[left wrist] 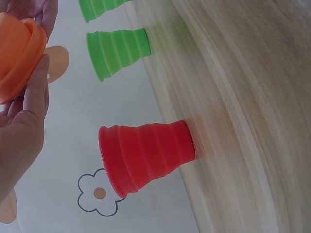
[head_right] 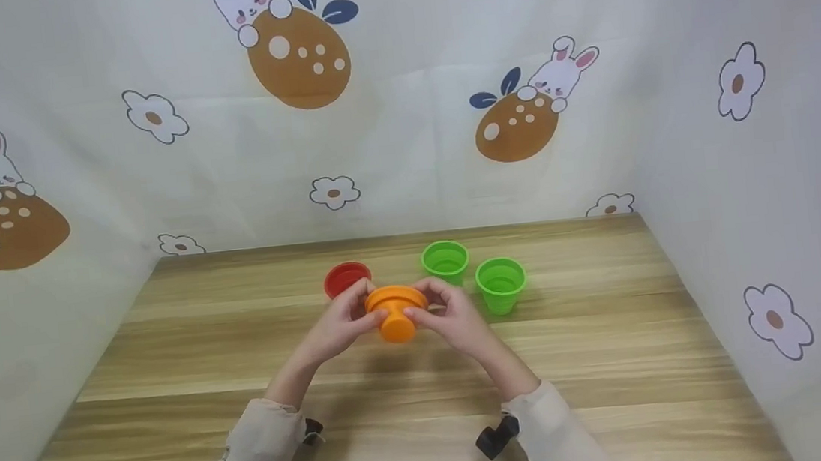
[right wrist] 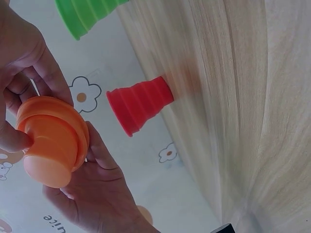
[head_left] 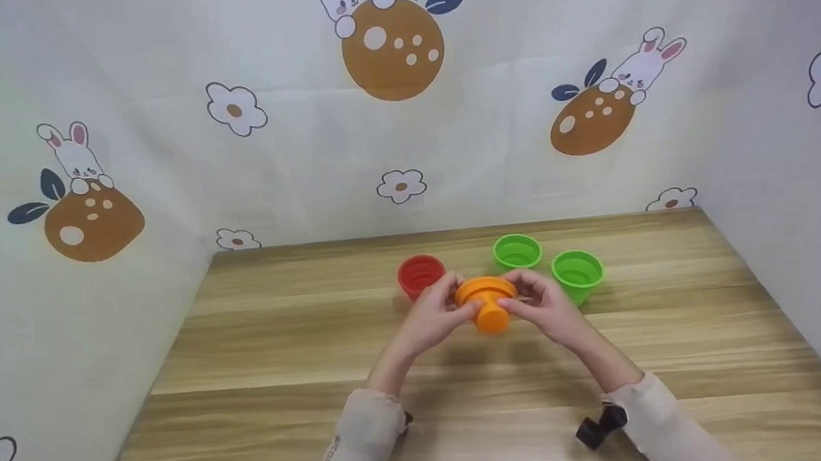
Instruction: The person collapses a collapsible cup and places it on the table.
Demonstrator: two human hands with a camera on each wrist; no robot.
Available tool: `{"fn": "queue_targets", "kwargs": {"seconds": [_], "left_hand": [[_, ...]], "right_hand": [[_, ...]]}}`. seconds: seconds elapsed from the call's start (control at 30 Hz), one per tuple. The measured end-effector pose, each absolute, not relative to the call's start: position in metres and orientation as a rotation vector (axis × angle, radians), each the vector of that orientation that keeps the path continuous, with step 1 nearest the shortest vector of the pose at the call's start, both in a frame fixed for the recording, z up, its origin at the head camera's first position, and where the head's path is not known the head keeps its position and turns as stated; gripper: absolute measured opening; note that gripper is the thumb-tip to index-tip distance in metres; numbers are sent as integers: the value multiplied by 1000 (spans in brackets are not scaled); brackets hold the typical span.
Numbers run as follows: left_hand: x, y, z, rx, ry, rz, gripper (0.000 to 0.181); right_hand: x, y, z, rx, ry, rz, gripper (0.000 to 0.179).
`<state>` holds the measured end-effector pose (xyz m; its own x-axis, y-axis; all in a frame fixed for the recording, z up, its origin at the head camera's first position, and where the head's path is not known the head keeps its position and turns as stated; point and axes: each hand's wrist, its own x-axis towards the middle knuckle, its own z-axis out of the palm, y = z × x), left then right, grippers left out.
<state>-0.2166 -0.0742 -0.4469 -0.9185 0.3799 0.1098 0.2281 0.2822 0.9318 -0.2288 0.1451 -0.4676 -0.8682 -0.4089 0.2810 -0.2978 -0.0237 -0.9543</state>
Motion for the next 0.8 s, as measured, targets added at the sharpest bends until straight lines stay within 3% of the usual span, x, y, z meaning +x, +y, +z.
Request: {"fn": "queue_targets", "kwargs": {"seconds": [0.33, 0.8], "left_hand": [[-218, -70, -447, 586, 2456, 1682, 14], [-219, -75, -441, 660, 2429, 1667, 35]], "right_hand": [[-229, 144, -468, -737, 2213, -2008, 36], [-231, 147, -468, -752, 2140, -1988, 32]]}}
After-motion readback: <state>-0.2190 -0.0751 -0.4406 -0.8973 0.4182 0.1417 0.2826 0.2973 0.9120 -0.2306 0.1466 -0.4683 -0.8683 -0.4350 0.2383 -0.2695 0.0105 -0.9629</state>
